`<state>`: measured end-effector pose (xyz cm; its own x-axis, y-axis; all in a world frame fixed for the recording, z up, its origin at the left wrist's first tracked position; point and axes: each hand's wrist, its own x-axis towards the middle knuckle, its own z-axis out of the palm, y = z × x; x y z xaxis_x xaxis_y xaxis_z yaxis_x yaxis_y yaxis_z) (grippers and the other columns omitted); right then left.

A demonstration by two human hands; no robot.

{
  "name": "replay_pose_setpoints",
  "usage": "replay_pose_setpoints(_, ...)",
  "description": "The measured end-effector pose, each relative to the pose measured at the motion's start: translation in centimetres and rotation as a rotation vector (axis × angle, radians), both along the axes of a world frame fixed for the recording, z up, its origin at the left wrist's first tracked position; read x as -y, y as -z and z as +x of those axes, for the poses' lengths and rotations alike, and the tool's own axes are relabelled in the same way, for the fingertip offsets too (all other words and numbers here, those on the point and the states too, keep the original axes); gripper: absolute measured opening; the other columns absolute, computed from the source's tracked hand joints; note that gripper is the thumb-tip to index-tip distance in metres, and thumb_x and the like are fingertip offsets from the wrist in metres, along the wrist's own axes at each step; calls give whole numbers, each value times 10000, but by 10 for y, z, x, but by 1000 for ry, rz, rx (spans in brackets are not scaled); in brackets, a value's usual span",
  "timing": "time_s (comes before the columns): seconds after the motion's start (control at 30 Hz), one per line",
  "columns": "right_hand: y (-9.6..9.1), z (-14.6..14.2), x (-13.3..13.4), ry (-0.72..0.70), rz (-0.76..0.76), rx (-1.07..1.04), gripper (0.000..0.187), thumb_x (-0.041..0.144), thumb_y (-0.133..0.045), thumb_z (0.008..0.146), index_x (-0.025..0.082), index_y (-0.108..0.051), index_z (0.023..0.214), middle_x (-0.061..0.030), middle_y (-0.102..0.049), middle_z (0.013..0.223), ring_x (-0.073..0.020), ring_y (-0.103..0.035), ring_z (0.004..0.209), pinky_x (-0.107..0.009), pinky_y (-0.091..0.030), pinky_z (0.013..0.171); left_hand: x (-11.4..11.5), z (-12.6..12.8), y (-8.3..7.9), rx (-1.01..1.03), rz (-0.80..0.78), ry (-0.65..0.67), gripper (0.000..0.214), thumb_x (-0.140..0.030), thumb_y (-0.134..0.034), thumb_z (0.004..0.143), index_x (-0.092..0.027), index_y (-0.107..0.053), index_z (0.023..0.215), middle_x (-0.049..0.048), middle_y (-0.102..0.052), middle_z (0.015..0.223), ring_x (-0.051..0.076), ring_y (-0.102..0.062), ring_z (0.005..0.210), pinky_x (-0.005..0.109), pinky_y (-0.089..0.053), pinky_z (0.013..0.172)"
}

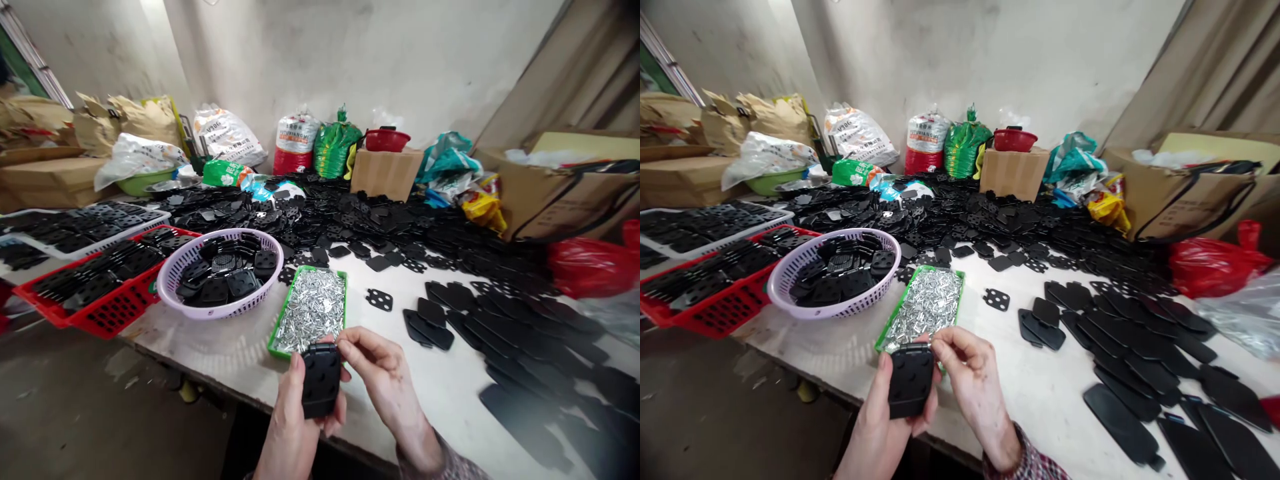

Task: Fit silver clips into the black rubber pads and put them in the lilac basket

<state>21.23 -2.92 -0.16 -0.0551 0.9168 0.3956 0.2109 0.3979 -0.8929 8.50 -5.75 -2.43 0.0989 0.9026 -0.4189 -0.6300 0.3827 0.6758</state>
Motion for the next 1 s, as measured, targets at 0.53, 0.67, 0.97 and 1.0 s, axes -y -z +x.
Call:
replay_pose_setpoints(0.53,29,14,-19,-49,-383,-399,327,458,-633,907,172,-626,749,-23,-607,724,-172,-579,634,-276,-510,631,-6,-11,-5,344,-120,155,543,-667,-496,853,-274,-588,1216,-7,-672,637,91,-469,277,184,-288,299)
replay_pose_setpoints(0.67,34,40,-25,57,-257,43,242,404,-611,891,188,-677,802,-33,-656,747,-203,-596,696,-280,-462,639,-9,-19,-11,301,-44,77,491,-584,-413,930,-250,-574,1251,36,-712,749,147,-604,408,204,-370,335)
replay_pose_setpoints(0.97,44,97,-14,228,-182,913,275,214,-423,900,206,-675,789,-44,-679,818,-203,-629,726,-295,-420,648,-20,-30,2,57,-26,-118,582,-583,-578,856,-138,-632,1227,158,-755,1046,269,-714,897,298,-553,652)
replay_pose_setpoints(1.0,46,98,-14,227,-179,949,284,210,-420,906,205,-674,780,-47,-674,817,-200,-628,725,-293,-424,652,-21,-29,2,32,-29,-128,568,-579,-585,853,-140,-643,1207,152,-758,1045,252,-714,865,282,-545,628)
